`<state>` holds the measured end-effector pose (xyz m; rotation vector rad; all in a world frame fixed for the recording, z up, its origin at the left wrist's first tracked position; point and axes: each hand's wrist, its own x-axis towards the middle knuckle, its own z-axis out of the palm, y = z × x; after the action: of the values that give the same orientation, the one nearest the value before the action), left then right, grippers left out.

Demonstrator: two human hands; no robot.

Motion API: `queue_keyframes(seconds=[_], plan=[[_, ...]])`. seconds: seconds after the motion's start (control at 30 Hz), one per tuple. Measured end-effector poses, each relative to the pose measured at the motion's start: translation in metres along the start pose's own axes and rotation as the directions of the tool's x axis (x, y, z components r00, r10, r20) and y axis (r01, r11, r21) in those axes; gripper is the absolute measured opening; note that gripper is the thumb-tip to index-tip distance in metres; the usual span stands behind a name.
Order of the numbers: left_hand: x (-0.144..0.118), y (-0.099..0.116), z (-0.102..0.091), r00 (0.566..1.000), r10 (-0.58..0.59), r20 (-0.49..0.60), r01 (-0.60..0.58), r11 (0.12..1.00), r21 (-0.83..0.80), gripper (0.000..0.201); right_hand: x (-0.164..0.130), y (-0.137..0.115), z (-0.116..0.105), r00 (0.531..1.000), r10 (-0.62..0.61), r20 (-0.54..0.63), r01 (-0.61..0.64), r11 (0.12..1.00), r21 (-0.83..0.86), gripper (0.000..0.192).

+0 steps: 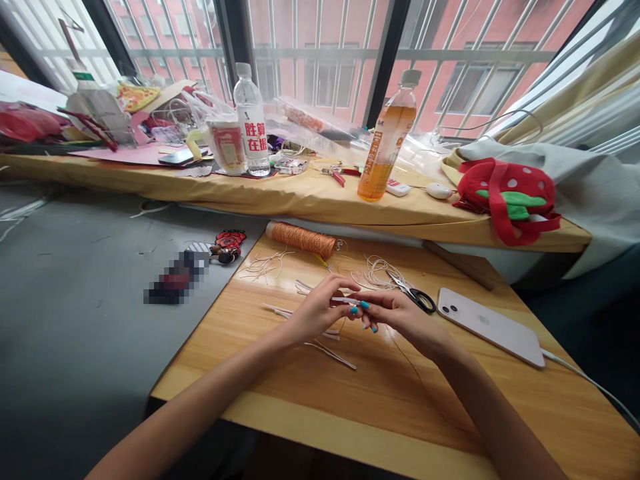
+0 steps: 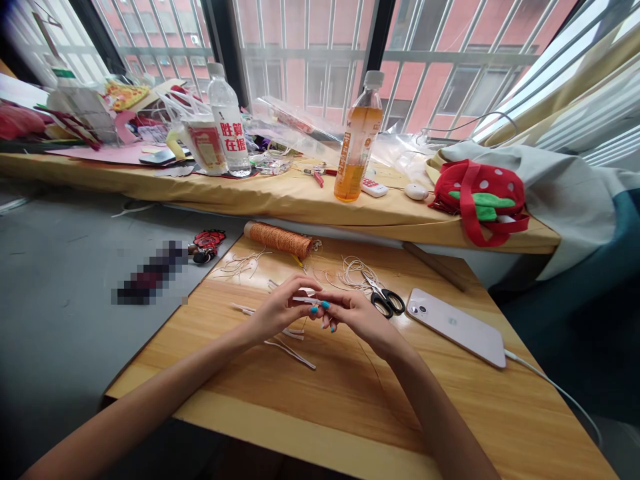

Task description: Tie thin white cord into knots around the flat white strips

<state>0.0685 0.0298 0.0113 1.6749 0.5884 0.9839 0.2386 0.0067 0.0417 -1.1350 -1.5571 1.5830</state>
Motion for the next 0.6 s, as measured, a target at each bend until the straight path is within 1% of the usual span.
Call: queue_keyframes(seconds=[0.13, 0.3, 0.47, 0.6], plan=[[0.000, -0.004, 0.000, 1.000, 0.000, -0.016, -0.001, 1.000, -0.007, 0.024, 0.002, 0.003, 0.000, 0.998, 0.014, -0.068, -0.013, 1.000, 0.006, 0.028], [0.001, -0.006, -0.001, 1.000, 0.017, -0.024, -0.017, 1.000, 0.020, 0.024, 0.003, 0.003, 0.005, 0.995, 0.014, -0.096, -0.009, 0.998, 0.055, 0.023], [0.001, -0.005, -0.001, 1.000, 0.025, -0.013, -0.025, 0.998, 0.055, 0.024, 0.004, 0.001, 0.011, 0.988, 0.005, -0.154, 0.000, 0.999, 0.033, 0.021], [0.001, -0.005, 0.000, 1.000, 0.008, -0.002, -0.008, 1.000, 0.023, 0.024, 0.005, 0.003, 0.015, 0.980, -0.025, -0.196, 0.028, 1.000, 0.012, 0.020]])
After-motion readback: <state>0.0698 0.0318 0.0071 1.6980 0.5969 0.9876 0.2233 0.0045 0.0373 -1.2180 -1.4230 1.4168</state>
